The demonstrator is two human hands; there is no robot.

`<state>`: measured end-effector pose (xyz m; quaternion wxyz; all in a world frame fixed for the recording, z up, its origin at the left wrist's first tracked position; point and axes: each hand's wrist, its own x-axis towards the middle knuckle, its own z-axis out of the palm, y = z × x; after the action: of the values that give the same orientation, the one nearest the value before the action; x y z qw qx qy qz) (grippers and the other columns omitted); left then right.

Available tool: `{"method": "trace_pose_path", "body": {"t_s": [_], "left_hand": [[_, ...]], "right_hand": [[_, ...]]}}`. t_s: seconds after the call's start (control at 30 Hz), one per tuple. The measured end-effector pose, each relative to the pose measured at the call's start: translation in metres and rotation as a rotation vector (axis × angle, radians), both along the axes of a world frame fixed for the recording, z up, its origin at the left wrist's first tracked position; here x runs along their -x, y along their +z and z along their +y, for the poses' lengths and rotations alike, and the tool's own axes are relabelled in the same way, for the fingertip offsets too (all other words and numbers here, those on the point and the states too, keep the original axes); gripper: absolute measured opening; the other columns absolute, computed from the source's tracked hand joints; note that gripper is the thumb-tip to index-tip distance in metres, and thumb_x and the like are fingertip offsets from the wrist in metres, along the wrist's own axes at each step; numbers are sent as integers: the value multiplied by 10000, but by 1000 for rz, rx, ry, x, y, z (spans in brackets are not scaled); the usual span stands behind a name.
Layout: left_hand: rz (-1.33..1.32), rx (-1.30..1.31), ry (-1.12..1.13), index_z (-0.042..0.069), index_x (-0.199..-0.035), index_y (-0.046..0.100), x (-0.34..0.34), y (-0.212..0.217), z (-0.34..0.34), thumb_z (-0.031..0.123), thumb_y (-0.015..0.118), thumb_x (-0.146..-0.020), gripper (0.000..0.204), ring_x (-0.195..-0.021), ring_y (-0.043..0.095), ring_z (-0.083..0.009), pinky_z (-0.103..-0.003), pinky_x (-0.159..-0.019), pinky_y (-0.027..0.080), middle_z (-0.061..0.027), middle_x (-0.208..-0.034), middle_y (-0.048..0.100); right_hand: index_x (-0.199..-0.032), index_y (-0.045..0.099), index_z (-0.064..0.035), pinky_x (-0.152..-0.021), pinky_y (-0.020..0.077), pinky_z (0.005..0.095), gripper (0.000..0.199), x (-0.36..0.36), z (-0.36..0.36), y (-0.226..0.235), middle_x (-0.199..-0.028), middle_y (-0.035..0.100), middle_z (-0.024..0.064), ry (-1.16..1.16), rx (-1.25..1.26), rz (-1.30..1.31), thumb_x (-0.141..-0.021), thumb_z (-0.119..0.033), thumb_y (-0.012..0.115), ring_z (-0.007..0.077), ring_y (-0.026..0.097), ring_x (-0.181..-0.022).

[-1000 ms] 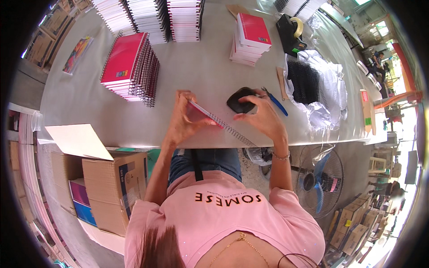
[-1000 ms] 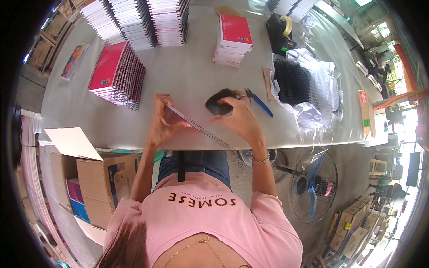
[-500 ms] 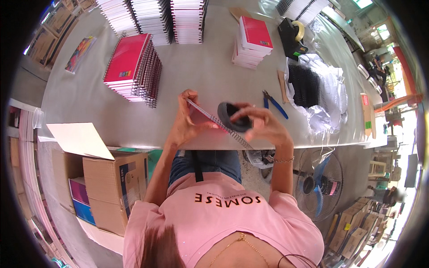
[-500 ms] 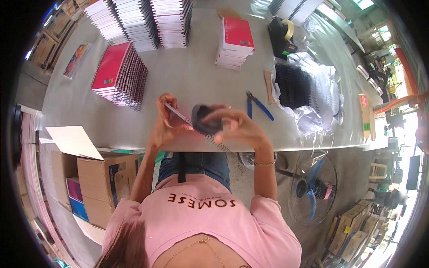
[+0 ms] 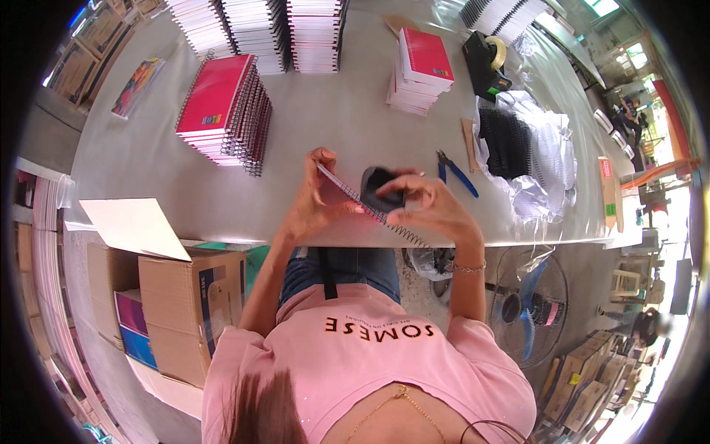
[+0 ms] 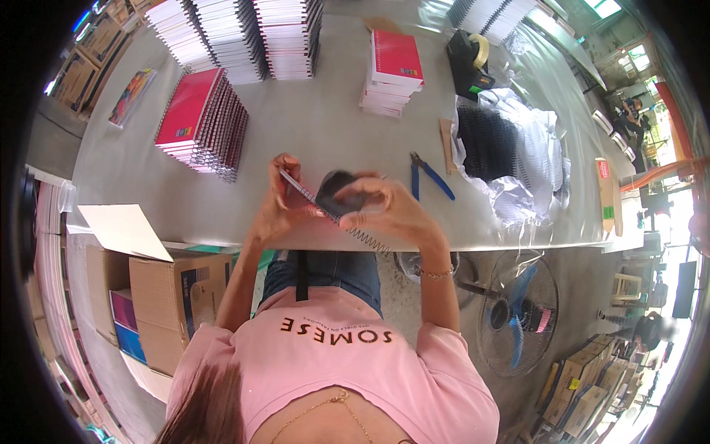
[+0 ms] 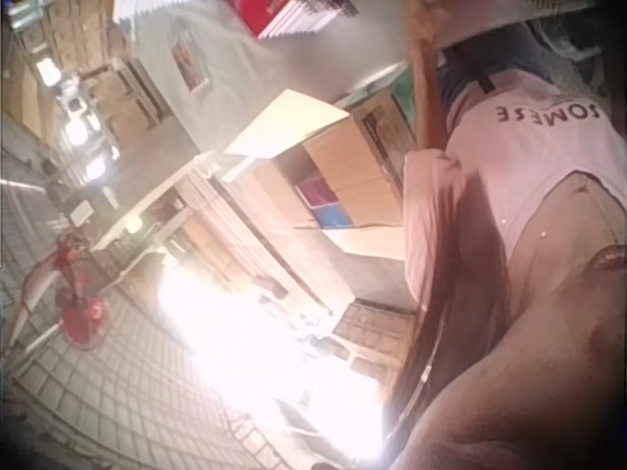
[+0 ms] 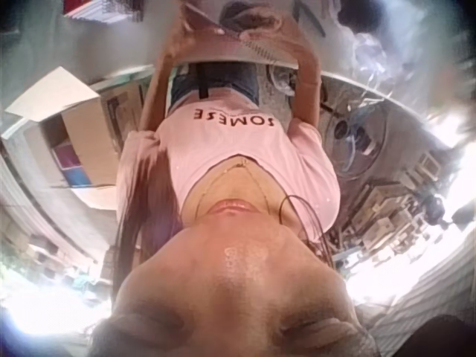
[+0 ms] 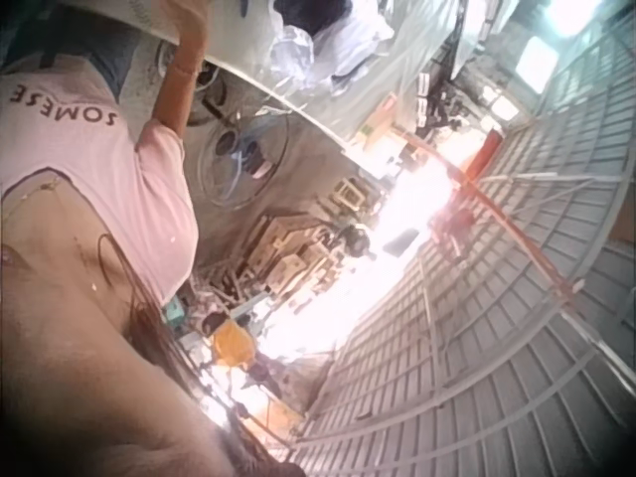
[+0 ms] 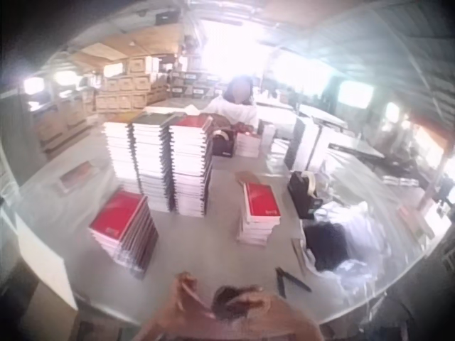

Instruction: The person assembles spiral-bound notebooks by inserting a black plastic coil into the punched holes of pink covers and pages. She uses pliers to secure the coil ends and stacks the finished notebooks on the table.

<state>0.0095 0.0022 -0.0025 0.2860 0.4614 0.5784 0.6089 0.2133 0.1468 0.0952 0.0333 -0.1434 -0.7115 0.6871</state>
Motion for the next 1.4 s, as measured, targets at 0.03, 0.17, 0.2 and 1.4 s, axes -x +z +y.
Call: {"method": "trace_pose_path", "body": {"t_s": [0.03, 0.17, 0.2, 1.4], "left_hand": [[19, -12, 11, 94, -1328, 317, 0, 3, 3, 143, 955, -560, 1000, -1127, 423, -180, -321, -1017, 342, -46, -1175, 396], [-146, 7, -42, 82, -1324, 317, 2, -10, 1, 147, 958, -565, 995, -1142, 414, -175, -300, -1032, 314, -47, -1180, 380], [-144, 36, -49, 79, -1322, 319, 3, -12, -2, 150, 957, -569, 989, -1148, 411, -174, -297, -1036, 307, -46, -1184, 378], [-264, 20, 179, 65, -1207, 456, -26, 15, 1, 278, 584, -1013, 315, -902, 435, -94, -230, -834, 406, -13, -1022, 470]], "right_hand": [[-1127, 723, -32, -1027, 433, 341, 509, 1, 5, 7, -1326, 544, 134, -21, -75, -47, -687, -218, 898, 211, 521, -1203], [-1112, 727, -63, -1019, 419, 327, 483, 7, -4, 8, -1312, 522, 122, -1, 1, -2, -683, -207, 895, 194, 490, -1245], [-1110, 722, -54, -1033, 404, 320, 488, 9, -5, 12, -1311, 508, 119, 6, -33, -49, -677, -196, 897, 183, 478, -1263], [-1368, 508, -141, -1032, 273, 610, 551, -40, 23, -93, -1314, 483, 193, -921, -1144, -574, -915, -422, 649, 374, 408, -1264]]}}
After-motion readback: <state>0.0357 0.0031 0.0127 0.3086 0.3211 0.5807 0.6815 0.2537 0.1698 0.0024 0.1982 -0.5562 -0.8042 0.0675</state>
